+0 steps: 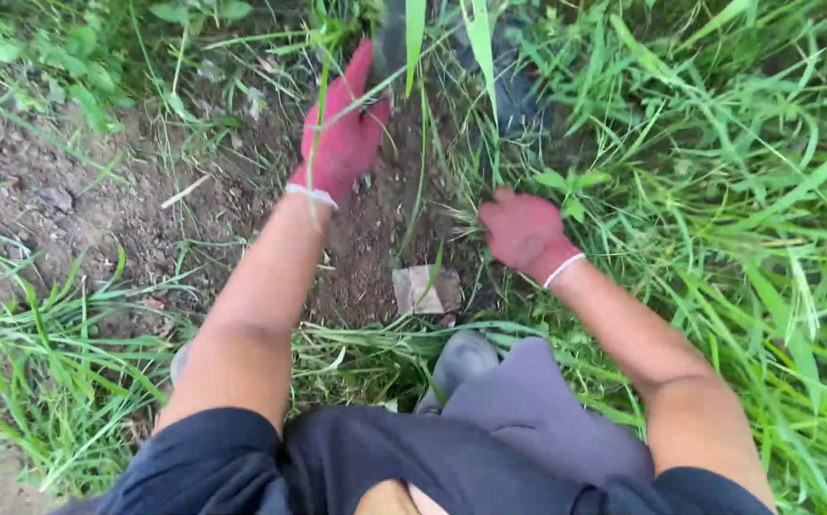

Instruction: Using a handheld sickle to cut and remove weeds and grass from a dirt area.

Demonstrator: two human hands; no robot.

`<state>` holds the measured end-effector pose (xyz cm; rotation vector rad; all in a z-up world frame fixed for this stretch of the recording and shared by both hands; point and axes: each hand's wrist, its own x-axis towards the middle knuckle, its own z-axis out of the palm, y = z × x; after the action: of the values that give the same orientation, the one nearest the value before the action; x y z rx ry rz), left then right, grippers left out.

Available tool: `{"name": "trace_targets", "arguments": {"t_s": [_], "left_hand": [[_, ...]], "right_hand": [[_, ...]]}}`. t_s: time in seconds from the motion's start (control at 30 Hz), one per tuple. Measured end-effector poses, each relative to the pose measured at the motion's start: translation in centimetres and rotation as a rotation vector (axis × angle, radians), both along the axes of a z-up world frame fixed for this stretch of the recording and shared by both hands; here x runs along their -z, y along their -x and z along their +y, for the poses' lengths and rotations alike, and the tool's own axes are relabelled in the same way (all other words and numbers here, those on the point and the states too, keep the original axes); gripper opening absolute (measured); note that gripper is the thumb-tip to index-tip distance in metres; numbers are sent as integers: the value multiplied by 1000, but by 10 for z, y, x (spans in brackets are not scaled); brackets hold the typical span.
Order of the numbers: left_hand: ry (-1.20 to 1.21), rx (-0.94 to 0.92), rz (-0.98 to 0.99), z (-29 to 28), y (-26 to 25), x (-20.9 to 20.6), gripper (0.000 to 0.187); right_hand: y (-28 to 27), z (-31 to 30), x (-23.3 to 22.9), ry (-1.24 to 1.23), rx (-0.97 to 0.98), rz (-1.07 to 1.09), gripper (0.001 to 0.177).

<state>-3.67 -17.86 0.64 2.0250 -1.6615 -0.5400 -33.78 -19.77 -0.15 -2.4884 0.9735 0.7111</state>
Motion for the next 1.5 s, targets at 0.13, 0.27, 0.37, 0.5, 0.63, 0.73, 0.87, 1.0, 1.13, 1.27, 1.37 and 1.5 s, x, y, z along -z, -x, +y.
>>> {"name": "trace_targets", "arguments": {"t_s": [0.13, 0.27, 0.37, 0.5, 0.63, 0.73, 0.87, 1.0, 1.13, 1.27, 1.37, 1.5], "left_hand": [[30, 48, -109, 25, -11, 74, 59], [-296, 147, -270, 27, -19, 33, 45], [-200, 116, -170, 33, -8, -8, 59], [354, 29, 170, 1, 8, -13, 84], [173, -68, 167, -1, 16, 3, 75], [-568, 424, -394, -14, 8, -33, 61], [-134, 266, -116, -4, 17, -14, 61], [-266, 236, -154, 2, 16, -10, 65], [-532, 418, -362, 14, 5, -3, 58], [11, 103, 142, 45, 5, 27, 55], [-269, 199, 54, 57, 1, 35, 65], [-335, 138, 79, 63, -2, 42, 67]], "right_hand": [[-50, -7, -27, 123, -64, -87, 33], [-96, -34, -19, 354, -27, -219, 65], [-101, -38, 23, 356, 172, -93, 82], [-95, -74, 59, 205, 463, 104, 54], [-80, -74, 52, 148, 451, 87, 30], [-77, -78, 58, 147, 431, 73, 23], [-61, -57, 52, 119, 342, 88, 23], [-45, -36, 46, 17, 163, 130, 26], [-18, 18, 61, -72, 37, 137, 25], [-6, 23, 53, -76, 51, 91, 25], [-9, 27, 39, -70, 36, 87, 26], [-23, 18, -9, -30, 143, 85, 43]]}}
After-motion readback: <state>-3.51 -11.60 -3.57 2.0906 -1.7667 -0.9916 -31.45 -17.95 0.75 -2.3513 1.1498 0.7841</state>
